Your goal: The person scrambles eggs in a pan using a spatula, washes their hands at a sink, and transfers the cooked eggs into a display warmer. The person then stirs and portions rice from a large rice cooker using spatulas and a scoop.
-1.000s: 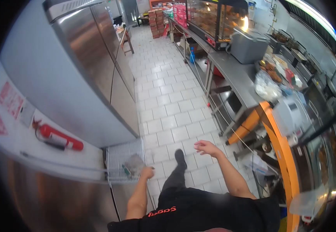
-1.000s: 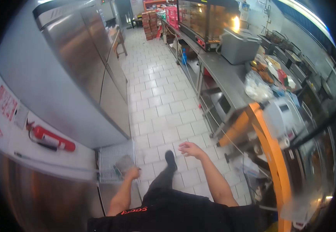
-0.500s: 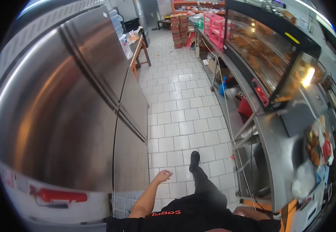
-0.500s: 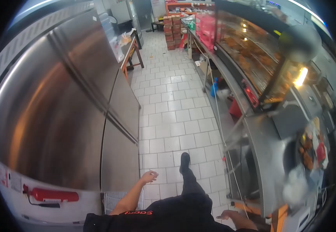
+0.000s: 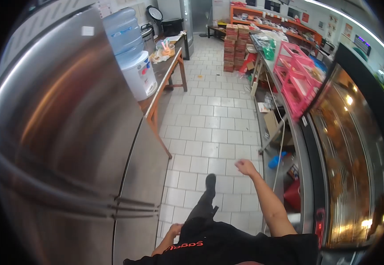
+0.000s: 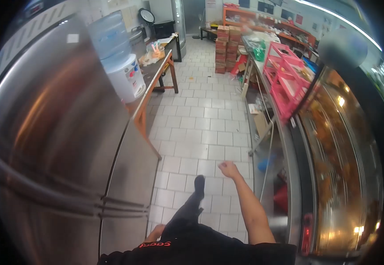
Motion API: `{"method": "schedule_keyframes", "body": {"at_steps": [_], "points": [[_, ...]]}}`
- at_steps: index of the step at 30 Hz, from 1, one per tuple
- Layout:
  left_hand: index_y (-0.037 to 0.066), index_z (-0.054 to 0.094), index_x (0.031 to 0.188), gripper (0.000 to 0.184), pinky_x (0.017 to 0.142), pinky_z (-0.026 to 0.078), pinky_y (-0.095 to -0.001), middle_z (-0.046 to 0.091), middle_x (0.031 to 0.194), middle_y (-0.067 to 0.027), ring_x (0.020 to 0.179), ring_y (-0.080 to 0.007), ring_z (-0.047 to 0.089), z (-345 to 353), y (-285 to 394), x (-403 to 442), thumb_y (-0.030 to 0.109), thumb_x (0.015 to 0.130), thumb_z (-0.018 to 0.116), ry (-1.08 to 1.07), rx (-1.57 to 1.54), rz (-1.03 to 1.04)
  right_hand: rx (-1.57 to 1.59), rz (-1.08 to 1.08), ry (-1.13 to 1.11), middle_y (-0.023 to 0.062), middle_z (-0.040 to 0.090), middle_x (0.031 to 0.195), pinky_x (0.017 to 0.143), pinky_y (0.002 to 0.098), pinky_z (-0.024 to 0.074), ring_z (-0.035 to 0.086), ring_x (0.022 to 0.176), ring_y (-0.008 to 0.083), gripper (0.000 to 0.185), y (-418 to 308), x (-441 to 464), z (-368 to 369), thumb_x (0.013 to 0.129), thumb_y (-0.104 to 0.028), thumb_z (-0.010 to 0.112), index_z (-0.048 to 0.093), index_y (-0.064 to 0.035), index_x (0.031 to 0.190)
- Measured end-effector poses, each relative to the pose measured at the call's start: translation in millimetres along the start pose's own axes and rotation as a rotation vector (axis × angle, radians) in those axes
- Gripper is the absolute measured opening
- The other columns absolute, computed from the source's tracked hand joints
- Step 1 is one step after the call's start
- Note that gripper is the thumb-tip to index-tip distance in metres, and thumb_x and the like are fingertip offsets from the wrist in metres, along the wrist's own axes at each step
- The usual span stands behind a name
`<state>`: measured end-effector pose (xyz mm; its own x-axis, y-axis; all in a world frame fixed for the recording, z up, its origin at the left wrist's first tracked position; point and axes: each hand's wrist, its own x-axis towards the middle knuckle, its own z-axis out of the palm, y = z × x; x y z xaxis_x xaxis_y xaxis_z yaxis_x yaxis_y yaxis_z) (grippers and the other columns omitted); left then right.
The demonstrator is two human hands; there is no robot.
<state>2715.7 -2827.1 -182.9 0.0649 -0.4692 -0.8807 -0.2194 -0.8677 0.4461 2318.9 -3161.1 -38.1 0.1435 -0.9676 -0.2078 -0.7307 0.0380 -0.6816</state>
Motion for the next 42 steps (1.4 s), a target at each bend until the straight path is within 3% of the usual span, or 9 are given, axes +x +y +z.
{"method": "schedule_keyframes", "body": {"at_steps": [6,8,14,16,21,23,27,34,42], "points": [[0.0,0.065,0.084,0.041,0.059,0.051,-0.0363,0.065,0.076,-0.0115,0.064,-0.021,0.061,-29.8,143.7,170.6,0.041,0.081,0.064,0.038,0.336,0.039,0.499,0.16,-0.035,0.0082,0.066,0.08,0.059,0.029,0.0495,0.063,0.068,0.0152,0.027,7.5,234.8,4.7,0.089,-0.027,0.058,0.066,-0.0013,0.093],[-0.001,0.066,0.08,0.043,0.059,0.051,-0.0368,0.066,0.073,-0.0126,0.061,-0.0219,0.062,-52.4,239.5,224.3,0.042,0.081,0.064,0.086,0.528,0.222,-0.063,0.127,-0.375,0.0176,0.068,0.095,0.082,0.0468,0.0484,0.063,0.092,0.0367,0.045,50.2,263.6,0.1,0.088,-0.043,0.047,0.068,-0.004,0.095],[0.001,0.068,0.083,0.04,0.057,0.051,-0.0354,0.066,0.07,-0.0118,0.06,-0.0199,0.063,-111.9,648.8,341.7,0.041,0.083,0.061,0.196,0.067,0.33,-0.634,-0.471,-0.447,0.012,0.07,0.083,0.072,0.0359,0.0509,0.066,0.077,0.0222,0.034,170.9,318.5,-72.5,0.086,-0.037,0.058,0.069,-0.0056,0.083],[0.0,0.067,0.089,0.035,0.063,0.051,-0.0311,0.067,0.078,-0.012,0.068,-0.017,0.064,-128.8,793.2,334.0,0.035,0.083,0.065,0.191,0.102,0.484,-0.352,0.167,-1.1,0.0122,0.069,0.097,0.075,0.0369,0.0528,0.065,0.081,0.0234,0.03,215.6,376.6,-106.2,0.084,-0.034,0.061,0.069,-0.0052,0.088],[-0.001,0.059,0.111,0.044,0.072,0.051,-0.029,0.067,0.091,-0.0087,0.079,-0.0163,0.065,-158.6,1044.4,376.9,0.034,0.085,0.069,0.119,-0.063,0.695,-0.73,0.643,-0.522,0.0113,0.066,0.098,0.066,0.0401,0.0542,0.065,0.078,0.023,0.029,283.8,652.4,-168.6,0.086,-0.029,0.062,0.063,-0.0049,0.102],[0.0,0.058,0.114,0.043,0.075,0.05,-0.0279,0.066,0.093,-0.0068,0.083,-0.0141,0.063,-183.2,1140.1,376.1,0.031,0.086,0.069,0.113,-0.178,0.793,0.574,0.817,-0.003,0.0157,0.062,0.097,0.068,0.0419,0.0526,0.064,0.081,0.0277,0.031,170.4,786.6,-201.4,0.088,-0.023,0.058,0.059,-0.0032,0.112],[0.003,0.057,0.117,0.038,0.079,0.049,-0.0257,0.064,0.099,-0.0039,0.089,-0.0103,0.06,-263.8,1288.5,364.9,0.022,0.087,0.07,0.169,-0.314,1.013,-0.166,0.287,-0.463,0.0194,0.068,0.091,0.069,0.041,0.054,0.067,0.076,0.0298,0.032,40.6,1040.8,-213.7,0.082,-0.031,0.06,0.068,-0.0009,0.091],[0.006,0.055,0.121,0.047,0.083,0.049,-0.0339,0.064,0.106,-0.01,0.097,-0.0217,0.062,-506.5,1504.9,374.9,0.019,0.08,0.073,1.21,0.034,1.126,0.185,-0.113,-0.317,0.0092,0.068,0.083,0.059,0.0274,0.0508,0.066,0.07,0.0164,0.024,-146.6,1382.6,-217.0,0.086,-0.022,0.058,0.067,-0.0032,0.098],[0.011,0.058,0.112,0.048,0.087,0.042,-0.0468,0.056,0.107,-0.0099,0.104,-0.031,0.052,-739.0,1572.2,417.0,0.023,0.068,0.073,1.865,0.715,0.324,-0.451,-0.25,-0.718,0.0106,0.068,0.075,0.059,0.04,0.0518,0.064,0.064,0.0244,0.028,69.7,1635.3,-217.8,0.089,-0.033,0.054,0.065,-0.0081,0.095]]}}
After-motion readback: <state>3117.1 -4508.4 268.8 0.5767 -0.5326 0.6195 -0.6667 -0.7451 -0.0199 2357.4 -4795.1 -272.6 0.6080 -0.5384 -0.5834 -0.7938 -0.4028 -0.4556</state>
